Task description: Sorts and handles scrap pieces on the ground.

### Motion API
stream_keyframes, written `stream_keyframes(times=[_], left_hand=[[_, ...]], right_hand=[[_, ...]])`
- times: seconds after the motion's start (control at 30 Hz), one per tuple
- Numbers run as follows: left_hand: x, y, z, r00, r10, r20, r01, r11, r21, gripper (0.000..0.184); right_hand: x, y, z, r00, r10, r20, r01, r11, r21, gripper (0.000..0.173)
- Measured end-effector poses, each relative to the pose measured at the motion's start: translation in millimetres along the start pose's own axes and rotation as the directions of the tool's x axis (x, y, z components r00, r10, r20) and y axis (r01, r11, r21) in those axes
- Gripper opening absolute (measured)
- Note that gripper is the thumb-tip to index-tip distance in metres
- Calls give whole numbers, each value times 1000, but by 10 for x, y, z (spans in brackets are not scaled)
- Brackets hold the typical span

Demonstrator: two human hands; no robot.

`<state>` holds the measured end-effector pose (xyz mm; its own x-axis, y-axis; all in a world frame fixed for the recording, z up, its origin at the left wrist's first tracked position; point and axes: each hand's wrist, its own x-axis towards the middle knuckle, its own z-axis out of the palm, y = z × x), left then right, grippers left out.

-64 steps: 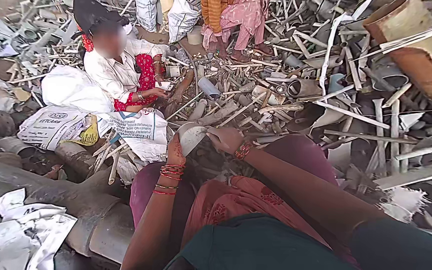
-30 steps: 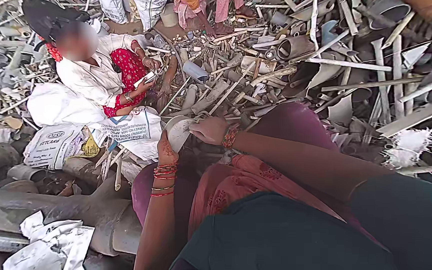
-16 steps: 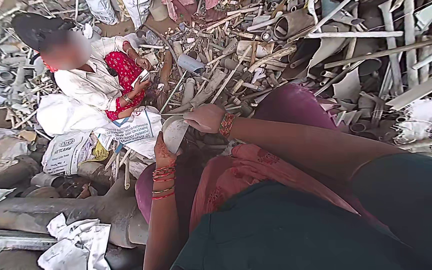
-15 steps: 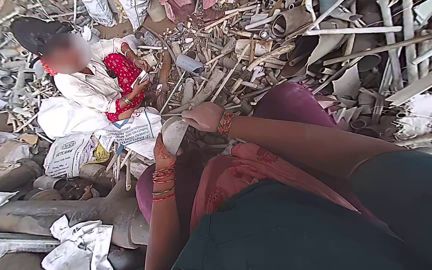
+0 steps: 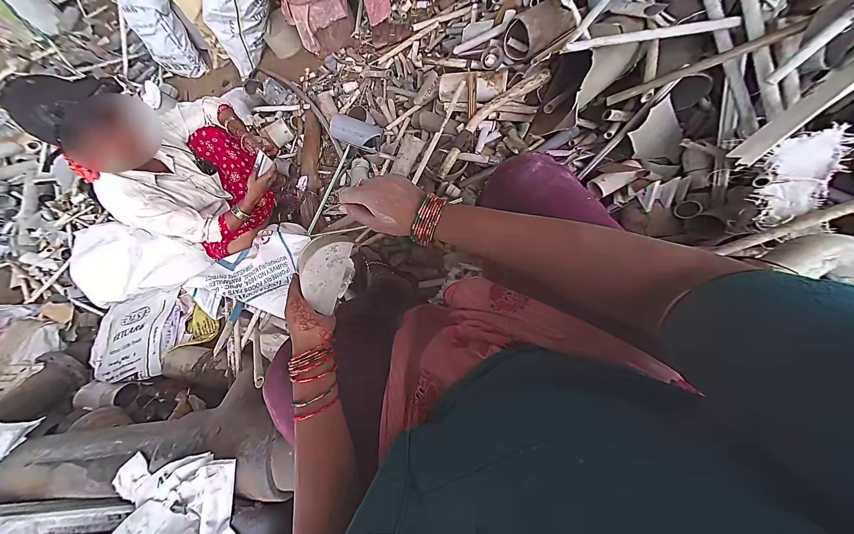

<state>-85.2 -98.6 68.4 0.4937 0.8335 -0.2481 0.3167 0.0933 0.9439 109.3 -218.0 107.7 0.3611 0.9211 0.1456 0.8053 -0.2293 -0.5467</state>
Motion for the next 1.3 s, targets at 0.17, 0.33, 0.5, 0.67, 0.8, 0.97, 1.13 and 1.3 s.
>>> stream_keyframes(times=[0.17, 0.33, 0.5, 0.67, 0.8, 0.97, 1.13, 1.3], left_hand=[[-47, 43, 54, 996, -75, -43, 71, 993, -96, 37], [-89, 44, 59, 996, -70, -52, 64, 992, -112, 35], [-122, 53, 84, 994, -95, -56, 88, 989, -118, 38], [-133, 36, 114, 995, -98, -21, 94, 985, -141, 39], [-61, -19, 196, 990, -139, 14, 137, 950, -280, 39], [39, -58, 280, 986, -165, 33, 167, 929, -331, 39], [197, -59, 457, 987, -144, 64, 158, 906, -394, 43], [298, -84, 624, 984, -143, 108, 176, 874, -453, 42]], right_hand=[[-37, -2, -21, 1000, -12, -22, 13, 1000, 18, 36], [-55, 25, -53, 999, -19, -29, 20, 1000, 17, 36], [-99, 25, -91, 999, -22, -29, 23, 999, 28, 36], [-163, 32, -102, 999, -15, -50, 17, 1000, 26, 36], [-253, 21, -55, 997, -63, -51, 64, 998, 18, 34], [-321, 20, 192, 987, -154, 42, 154, 988, -9, 34], [-340, 25, 257, 988, -3, 153, 15, 997, -81, 36], [-361, 228, 308, 992, 109, 64, -101, 989, -112, 34]])
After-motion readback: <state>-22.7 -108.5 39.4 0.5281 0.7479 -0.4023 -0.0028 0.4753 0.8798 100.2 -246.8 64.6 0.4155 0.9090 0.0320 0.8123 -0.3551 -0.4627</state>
